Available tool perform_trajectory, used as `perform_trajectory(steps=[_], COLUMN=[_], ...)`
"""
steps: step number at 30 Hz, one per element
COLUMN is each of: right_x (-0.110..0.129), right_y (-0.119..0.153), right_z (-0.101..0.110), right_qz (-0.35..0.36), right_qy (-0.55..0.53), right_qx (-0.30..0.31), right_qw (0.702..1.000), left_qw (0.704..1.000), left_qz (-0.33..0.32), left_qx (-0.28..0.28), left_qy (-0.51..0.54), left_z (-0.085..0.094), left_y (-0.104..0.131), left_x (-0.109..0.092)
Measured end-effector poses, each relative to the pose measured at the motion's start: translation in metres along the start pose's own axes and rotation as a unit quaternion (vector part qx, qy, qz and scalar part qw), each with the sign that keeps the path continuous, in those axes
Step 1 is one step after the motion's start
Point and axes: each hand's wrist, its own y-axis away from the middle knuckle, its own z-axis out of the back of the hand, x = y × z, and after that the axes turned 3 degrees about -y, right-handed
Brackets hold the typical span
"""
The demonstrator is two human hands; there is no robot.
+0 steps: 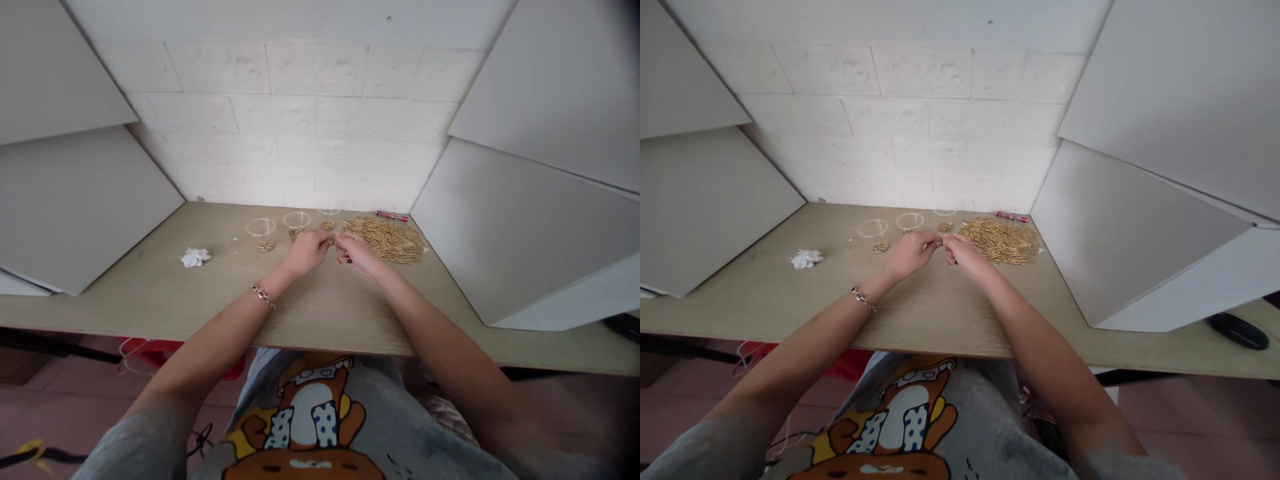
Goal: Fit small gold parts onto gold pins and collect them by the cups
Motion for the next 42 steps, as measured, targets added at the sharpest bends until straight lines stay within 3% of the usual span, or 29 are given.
perform_trajectory(steps=[27, 42], right_x=[0.0048, 0.003], right_y=[0.0014, -0.0016], right_z=[0.004, 0.0055], right_qz=[0.033, 0.04], right_qy=[0.024, 0.059], right_qx=[0.009, -0.035], right_qw=[0.999, 0.997], left_qw=[0.999, 0.994], left_qz=[0.021, 0.064], left_qx=[-0.007, -0.001], left_qy=[0.023, 0.083], left_z=[0.0006, 0.0037], left_y=[-0.0005, -0.0009], left_x=[-0.0005, -0.0038])
